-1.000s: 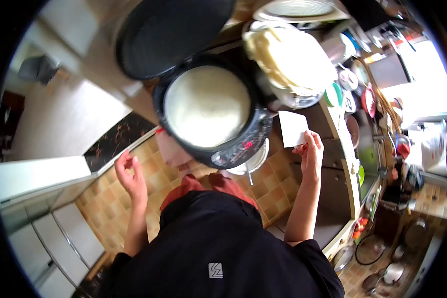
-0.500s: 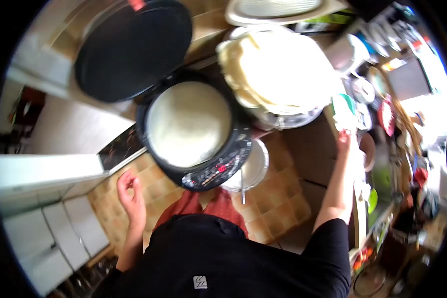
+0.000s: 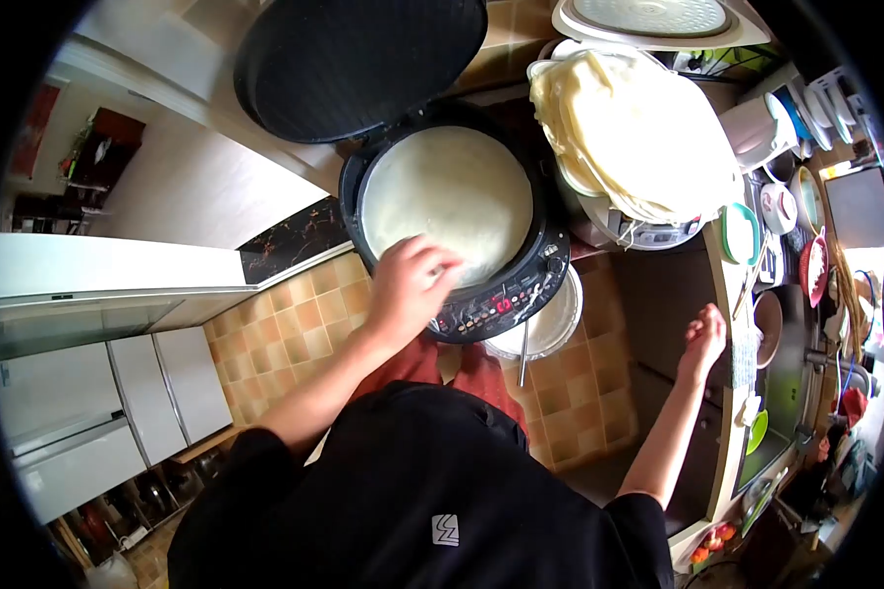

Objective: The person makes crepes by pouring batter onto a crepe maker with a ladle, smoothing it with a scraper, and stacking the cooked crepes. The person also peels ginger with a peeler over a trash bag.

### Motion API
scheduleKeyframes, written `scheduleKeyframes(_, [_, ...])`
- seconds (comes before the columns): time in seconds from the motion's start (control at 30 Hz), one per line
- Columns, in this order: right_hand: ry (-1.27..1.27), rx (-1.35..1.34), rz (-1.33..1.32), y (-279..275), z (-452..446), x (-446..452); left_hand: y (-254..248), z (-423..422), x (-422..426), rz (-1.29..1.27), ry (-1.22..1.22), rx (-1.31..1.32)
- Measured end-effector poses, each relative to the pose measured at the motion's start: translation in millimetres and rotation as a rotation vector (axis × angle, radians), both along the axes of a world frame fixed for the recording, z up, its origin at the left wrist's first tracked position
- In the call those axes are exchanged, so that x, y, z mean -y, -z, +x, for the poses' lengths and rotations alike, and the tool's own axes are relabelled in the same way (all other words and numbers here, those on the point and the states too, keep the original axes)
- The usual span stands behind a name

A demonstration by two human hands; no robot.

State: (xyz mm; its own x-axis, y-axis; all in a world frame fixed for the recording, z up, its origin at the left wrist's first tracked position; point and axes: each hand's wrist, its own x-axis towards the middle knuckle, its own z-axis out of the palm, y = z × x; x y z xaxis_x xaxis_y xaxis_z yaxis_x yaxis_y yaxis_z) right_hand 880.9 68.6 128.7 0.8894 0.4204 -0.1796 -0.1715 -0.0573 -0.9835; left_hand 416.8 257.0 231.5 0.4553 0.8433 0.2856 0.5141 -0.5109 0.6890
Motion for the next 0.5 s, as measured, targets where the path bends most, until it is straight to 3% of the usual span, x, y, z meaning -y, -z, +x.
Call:
scheduleKeyframes(0.07, [-0.041, -0.023, -0.119, -3, -50, 26, 7, 28, -14, 0.055, 0.108, -0.188])
scheduleKeyframes(0.27, [-0.027, -0.170, -0.206, 7, -159, 95, 48, 79, -45, 0.021, 0.112, -0.279])
scheduleKeyframes(0.5, [0.170, -0.308, -0.184, 15, -198, 141, 66, 92, -57, 0.013, 0.114, -0.333])
